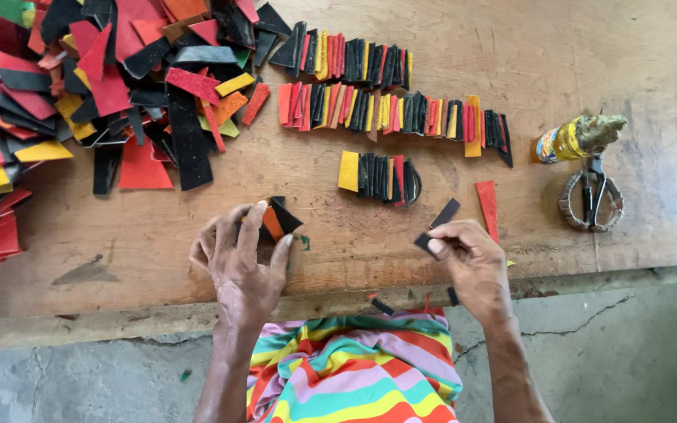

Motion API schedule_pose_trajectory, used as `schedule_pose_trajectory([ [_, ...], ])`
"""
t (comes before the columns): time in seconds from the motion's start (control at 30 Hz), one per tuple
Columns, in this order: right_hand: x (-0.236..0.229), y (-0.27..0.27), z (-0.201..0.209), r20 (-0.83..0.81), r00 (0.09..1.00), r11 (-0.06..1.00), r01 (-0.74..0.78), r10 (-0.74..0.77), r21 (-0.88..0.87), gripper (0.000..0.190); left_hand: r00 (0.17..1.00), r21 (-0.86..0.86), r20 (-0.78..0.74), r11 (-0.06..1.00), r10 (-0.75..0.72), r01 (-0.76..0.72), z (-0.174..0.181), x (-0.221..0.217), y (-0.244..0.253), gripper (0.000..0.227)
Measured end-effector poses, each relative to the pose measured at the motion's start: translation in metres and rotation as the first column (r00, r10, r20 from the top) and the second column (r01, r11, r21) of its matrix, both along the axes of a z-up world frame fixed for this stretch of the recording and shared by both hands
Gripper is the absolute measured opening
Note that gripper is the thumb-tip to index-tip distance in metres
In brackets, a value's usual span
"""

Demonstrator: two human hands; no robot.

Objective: The person repeatedly picks up small colored leather pieces from a pile, aligns them with other pieces, and places them into a growing stack on the table. The person handles the pieces by hand, occasionally adjusting their orientation before stacking them.

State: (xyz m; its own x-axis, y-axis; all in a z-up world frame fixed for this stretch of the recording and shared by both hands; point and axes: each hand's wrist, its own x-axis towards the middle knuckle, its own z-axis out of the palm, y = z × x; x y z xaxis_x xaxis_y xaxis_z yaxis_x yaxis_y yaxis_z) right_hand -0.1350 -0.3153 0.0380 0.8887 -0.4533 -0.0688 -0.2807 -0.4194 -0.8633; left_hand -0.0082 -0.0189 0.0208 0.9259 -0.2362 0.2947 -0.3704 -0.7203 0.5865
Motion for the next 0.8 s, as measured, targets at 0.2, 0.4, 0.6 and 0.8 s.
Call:
schedule_pose_trajectory([
  [0.2,0.011,0.018,0.015,-0.113,0.993,0.990,-0.058,0.043,-0.126,0.023,0.999,-0.015,0.001,0.999,-0.041,0.041,-0.003,0.004,0.000,0.053],
  [0.4,0.018,0.025,0.025,-0.040,0.993,0.903,-0.120,0.114,-0.412,0.026,0.999,-0.178,-0.030,0.984,-0.036,0.030,0.007,0.006,0.002,0.041],
  [0.6,0.024,0.056,0.025,-0.151,0.989,0.999,-0.012,0.004,-0.049,0.016,0.965,-0.368,-0.247,0.930,-0.086,-0.011,0.027,-0.002,-0.012,0.036],
  [0.8,0.060,0.108,0.005,-0.121,0.982,0.968,-0.113,0.143,0.226,0.018,0.941,-0.527,-0.244,0.847,-0.236,0.076,0.043,-0.015,-0.027,0.035],
])
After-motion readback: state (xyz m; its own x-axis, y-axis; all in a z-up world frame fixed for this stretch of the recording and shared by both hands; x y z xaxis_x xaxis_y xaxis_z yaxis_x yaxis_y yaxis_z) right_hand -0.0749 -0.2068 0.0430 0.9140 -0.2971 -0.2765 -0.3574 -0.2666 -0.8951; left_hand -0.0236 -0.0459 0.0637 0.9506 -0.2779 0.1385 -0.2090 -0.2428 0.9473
